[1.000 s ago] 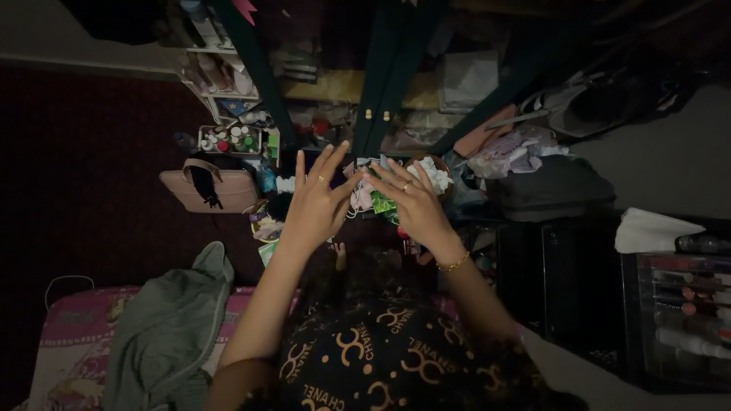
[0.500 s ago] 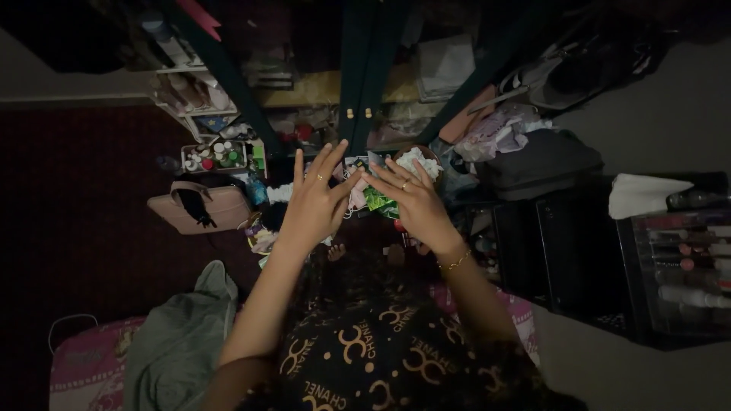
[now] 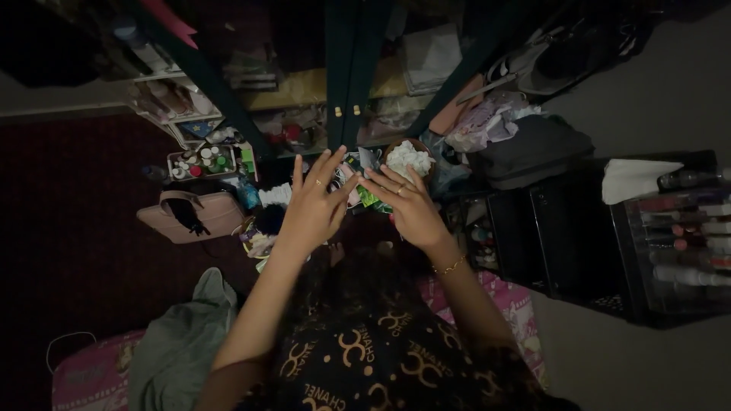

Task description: Sort through and organize various makeup bottles, lipsticks, and product packets.

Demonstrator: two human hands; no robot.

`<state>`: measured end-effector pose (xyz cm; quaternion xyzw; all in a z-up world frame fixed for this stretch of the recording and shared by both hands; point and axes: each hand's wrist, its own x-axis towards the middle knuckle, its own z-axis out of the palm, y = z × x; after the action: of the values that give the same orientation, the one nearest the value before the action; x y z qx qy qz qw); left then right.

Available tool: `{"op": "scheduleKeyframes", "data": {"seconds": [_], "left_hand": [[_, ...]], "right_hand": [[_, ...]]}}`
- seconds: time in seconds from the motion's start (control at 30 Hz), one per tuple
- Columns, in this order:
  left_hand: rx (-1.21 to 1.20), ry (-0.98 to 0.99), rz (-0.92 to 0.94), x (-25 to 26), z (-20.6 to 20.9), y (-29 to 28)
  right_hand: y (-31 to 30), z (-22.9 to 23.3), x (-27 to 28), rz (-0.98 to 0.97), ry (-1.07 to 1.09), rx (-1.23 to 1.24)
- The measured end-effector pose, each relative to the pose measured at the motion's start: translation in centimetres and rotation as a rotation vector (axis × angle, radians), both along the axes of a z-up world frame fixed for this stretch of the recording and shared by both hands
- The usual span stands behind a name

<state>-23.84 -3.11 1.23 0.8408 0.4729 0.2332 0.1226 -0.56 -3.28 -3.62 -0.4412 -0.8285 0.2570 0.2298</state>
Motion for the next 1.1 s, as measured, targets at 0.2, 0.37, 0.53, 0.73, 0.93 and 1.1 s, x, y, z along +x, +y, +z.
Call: {"op": "scheduleKeyframes", "data": {"seconds": [0.2,0.37,0.53,0.73,0.93,1.1], "left_hand": [[0.002,0.003,0.050,0.6,-1.1,0.8],[0.031,0.038,0.129,0.8,-1.5,1.3],[0.020,0.071,0.197,0.0,-3.8,1.8],[-0.018,0.132,0.280,-2.0,-8.7,2.1],[0.019,0.067,0.320,-4.5,-14.4,2.8],[0.015,0.042,0.345,-6.2,-20.7,4.0]], "right_hand": [[1.8,-0.5,0.8,0.069,0.014,-0.010],[4.6,-1.7,0.8,0.144,0.039,-0.019],[8.0,-3.6,-0.3,0.249,0.040,-0.001],[11.7,-6.9,-2.5,0.378,-0.019,0.054],[13.9,-13.0,-5.1,0.476,0.064,0.090],[15.5,-19.9,-7.2,0.491,0.048,0.095]]}}
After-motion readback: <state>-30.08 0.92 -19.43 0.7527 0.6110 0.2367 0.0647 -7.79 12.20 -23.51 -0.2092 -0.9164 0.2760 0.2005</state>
